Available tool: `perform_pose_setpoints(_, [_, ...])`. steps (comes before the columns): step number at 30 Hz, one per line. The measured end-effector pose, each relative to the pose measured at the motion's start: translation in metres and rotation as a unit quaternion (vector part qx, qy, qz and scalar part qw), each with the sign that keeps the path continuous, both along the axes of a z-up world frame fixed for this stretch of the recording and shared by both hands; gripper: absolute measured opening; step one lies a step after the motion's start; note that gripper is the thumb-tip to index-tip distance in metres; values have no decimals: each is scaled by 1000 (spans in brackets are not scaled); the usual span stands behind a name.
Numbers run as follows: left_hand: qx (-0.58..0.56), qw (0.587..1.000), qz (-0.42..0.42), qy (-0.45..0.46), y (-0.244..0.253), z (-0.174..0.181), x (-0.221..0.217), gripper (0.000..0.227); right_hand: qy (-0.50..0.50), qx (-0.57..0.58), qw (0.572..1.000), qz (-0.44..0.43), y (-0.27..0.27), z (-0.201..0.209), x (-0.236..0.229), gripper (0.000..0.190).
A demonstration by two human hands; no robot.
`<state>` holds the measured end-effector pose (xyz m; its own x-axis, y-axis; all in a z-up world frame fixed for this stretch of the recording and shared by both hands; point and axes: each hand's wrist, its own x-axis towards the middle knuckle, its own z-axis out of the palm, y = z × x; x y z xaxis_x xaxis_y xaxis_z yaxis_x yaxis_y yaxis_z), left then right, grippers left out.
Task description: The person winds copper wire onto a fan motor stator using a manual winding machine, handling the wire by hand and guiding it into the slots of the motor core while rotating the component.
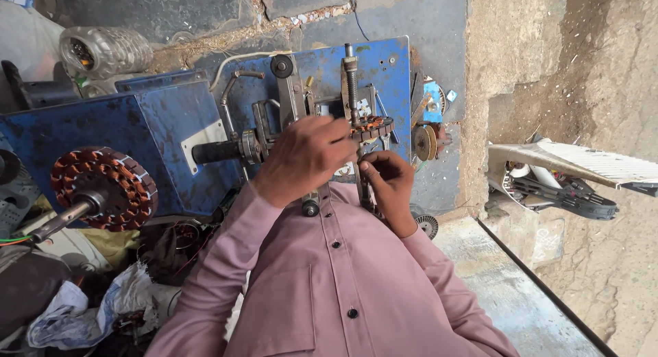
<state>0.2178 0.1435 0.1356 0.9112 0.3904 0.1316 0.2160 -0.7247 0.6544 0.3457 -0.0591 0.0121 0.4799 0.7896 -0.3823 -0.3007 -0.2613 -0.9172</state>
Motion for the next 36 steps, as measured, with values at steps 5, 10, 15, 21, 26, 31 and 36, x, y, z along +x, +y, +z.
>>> perform_pose_setpoints(5, [115,993,9,-40,9,-24,32,11,124,12,987,-101,10,-2,-1,9])
perform_pose_setpoints(10, [65,997,49,-11,22,-56,47,26,229,-46,960,-158,19,1,3,10])
perform_pose_setpoints(15, [-48,995,71,-42,36,-41,30,28,242,-42,957,-158,22,5,1,10])
perform_pose_setpoints(21, [131,990,41,9,34,-66,38,21,268,-51,948,-163,27,-1,3,9])
perform_pose_setpoints(26, [78,989,121,41,31,-109,34,7,254,-66,954,-143,30,-16,5,10])
perform_pose_setpoints(31, [175,984,40,7,43,-98,21,22,208,-99,960,-159,34,-15,-7,8])
perform_pose_setpoints(36, [162,984,35,66,48,-90,17,7,263,-51,939,-214,42,-26,-12,13])
